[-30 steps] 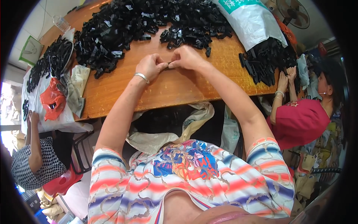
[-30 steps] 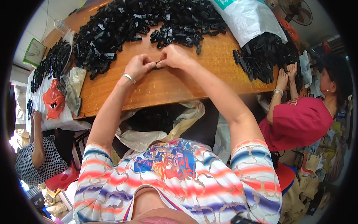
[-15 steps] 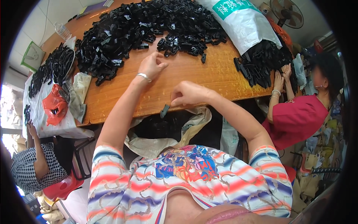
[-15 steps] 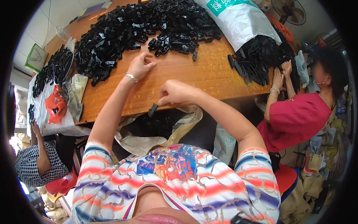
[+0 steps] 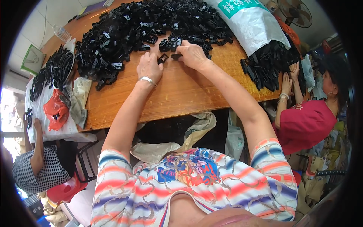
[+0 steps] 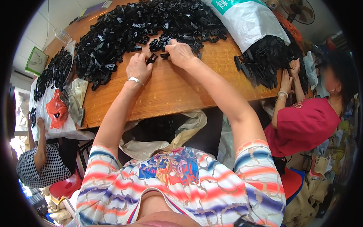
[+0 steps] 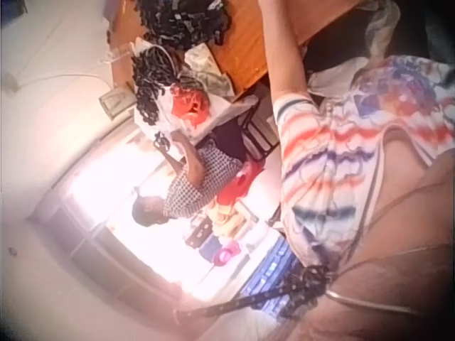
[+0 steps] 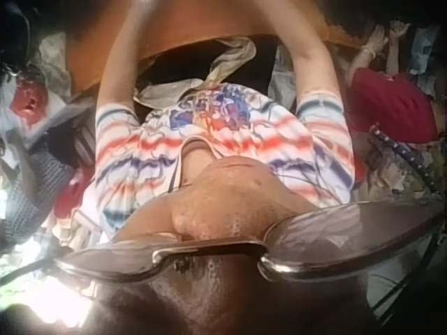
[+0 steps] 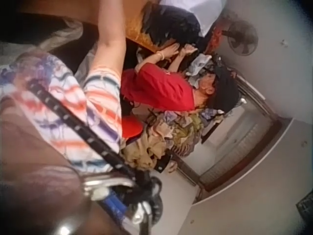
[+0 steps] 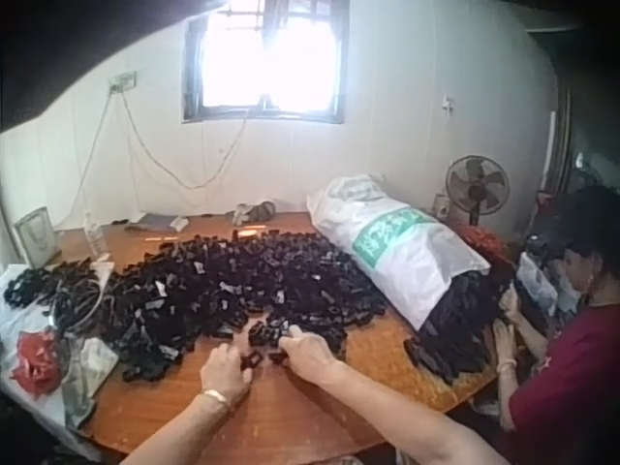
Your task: Manually assembling small black plastic components at a workshop table.
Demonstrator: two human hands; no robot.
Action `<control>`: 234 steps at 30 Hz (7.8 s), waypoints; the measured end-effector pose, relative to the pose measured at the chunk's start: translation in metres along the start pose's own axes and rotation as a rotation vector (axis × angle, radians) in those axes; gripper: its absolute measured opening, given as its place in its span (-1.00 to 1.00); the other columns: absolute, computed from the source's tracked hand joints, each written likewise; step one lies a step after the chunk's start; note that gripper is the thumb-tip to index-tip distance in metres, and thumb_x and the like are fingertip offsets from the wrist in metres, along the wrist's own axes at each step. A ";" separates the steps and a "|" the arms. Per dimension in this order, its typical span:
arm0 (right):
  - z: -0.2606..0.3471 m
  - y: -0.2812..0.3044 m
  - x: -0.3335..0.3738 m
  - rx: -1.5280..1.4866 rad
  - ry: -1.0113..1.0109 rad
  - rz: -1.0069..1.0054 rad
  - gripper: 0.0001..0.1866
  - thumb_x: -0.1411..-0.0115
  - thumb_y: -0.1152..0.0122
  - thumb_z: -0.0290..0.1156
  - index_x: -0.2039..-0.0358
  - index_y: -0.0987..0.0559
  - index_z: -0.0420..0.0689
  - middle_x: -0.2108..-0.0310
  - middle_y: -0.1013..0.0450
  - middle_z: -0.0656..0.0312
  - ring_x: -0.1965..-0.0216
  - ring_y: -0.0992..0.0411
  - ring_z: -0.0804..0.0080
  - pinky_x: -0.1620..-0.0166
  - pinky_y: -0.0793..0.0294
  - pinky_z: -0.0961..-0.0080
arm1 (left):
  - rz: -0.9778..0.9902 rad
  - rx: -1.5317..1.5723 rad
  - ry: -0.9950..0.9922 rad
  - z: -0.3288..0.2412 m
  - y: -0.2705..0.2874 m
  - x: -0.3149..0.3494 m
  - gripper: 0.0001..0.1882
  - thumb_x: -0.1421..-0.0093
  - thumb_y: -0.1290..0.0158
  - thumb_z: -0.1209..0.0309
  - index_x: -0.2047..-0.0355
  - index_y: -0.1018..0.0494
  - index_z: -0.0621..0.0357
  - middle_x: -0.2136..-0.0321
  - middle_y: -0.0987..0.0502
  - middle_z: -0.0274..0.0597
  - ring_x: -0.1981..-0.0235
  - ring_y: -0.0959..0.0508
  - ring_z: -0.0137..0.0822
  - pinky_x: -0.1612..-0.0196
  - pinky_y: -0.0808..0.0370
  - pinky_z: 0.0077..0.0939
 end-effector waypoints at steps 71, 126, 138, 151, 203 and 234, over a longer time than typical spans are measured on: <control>-0.007 -0.002 0.014 -0.551 -0.257 -0.187 -0.77 -0.05 -0.26 -0.51 0.23 -0.61 -0.23 0.28 -0.59 0.01 0.26 -0.58 0.17 0.13 -0.55 0.39 | 0.148 0.156 -0.334 0.006 0.013 0.037 -0.71 -0.05 -0.23 0.44 0.19 -0.52 0.18 0.23 -0.45 -0.06 0.13 -0.46 -0.04 0.05 -0.46 -0.25; 0.049 0.021 0.082 -0.182 -0.038 -0.070 -0.71 -0.19 -0.21 -0.19 0.19 -0.57 -0.12 0.24 -0.45 0.06 0.24 -0.50 0.02 0.20 -0.52 0.17 | 0.083 0.319 -0.261 0.027 0.024 0.063 -0.67 0.01 -0.30 0.42 0.19 -0.54 0.13 0.24 -0.47 -0.15 0.13 -0.46 -0.13 0.04 -0.46 -0.32; 0.087 0.011 0.045 -0.402 0.085 -0.165 -0.75 -0.01 -0.34 -0.52 0.24 -0.60 -0.15 0.35 -0.43 0.14 0.40 -0.50 0.25 0.29 -0.50 0.37 | 0.072 0.342 -0.240 0.026 0.021 0.059 -0.74 0.00 -0.26 0.45 0.26 -0.56 0.20 0.30 -0.47 -0.13 0.18 -0.46 -0.10 0.06 -0.42 -0.31; 0.093 -0.008 0.042 -0.262 0.084 0.009 -0.72 -0.02 -0.35 -0.39 0.20 -0.64 -0.10 0.28 -0.46 0.09 0.22 -0.49 0.07 0.16 -0.50 0.21 | 0.255 0.348 -0.044 0.029 0.015 0.049 -0.75 -0.13 -0.16 0.22 0.31 -0.60 0.13 0.27 -0.55 -0.09 0.18 -0.53 -0.10 0.08 -0.48 -0.24; 0.022 -0.026 -0.021 -0.155 -0.251 -0.079 -0.67 -0.09 -0.24 -0.31 0.09 -0.59 -0.01 0.18 -0.53 0.00 0.14 -0.52 0.04 0.08 -0.53 0.20 | -0.295 0.345 -0.209 0.043 0.039 0.073 -0.73 -0.05 -0.22 0.49 0.21 -0.49 0.21 0.31 -0.49 -0.11 0.27 -0.51 -0.11 0.22 -0.48 -0.32; 0.070 0.008 0.086 -0.514 -0.177 -0.062 -0.71 -0.10 -0.20 -0.50 0.13 -0.59 -0.24 0.31 -0.47 0.09 0.40 -0.51 0.33 0.23 -0.49 0.45 | -0.120 0.225 -0.405 0.009 0.050 0.105 -0.68 0.05 -0.33 0.34 0.47 -0.40 0.24 0.30 -0.43 -0.10 0.21 -0.42 -0.05 0.15 -0.41 -0.26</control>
Point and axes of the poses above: each hand's wrist, its own x-axis away from the middle knuckle, its own y-axis out of the back of the hand, z = x × y, the point moved 7 cm from there along -x, towards the middle knuckle
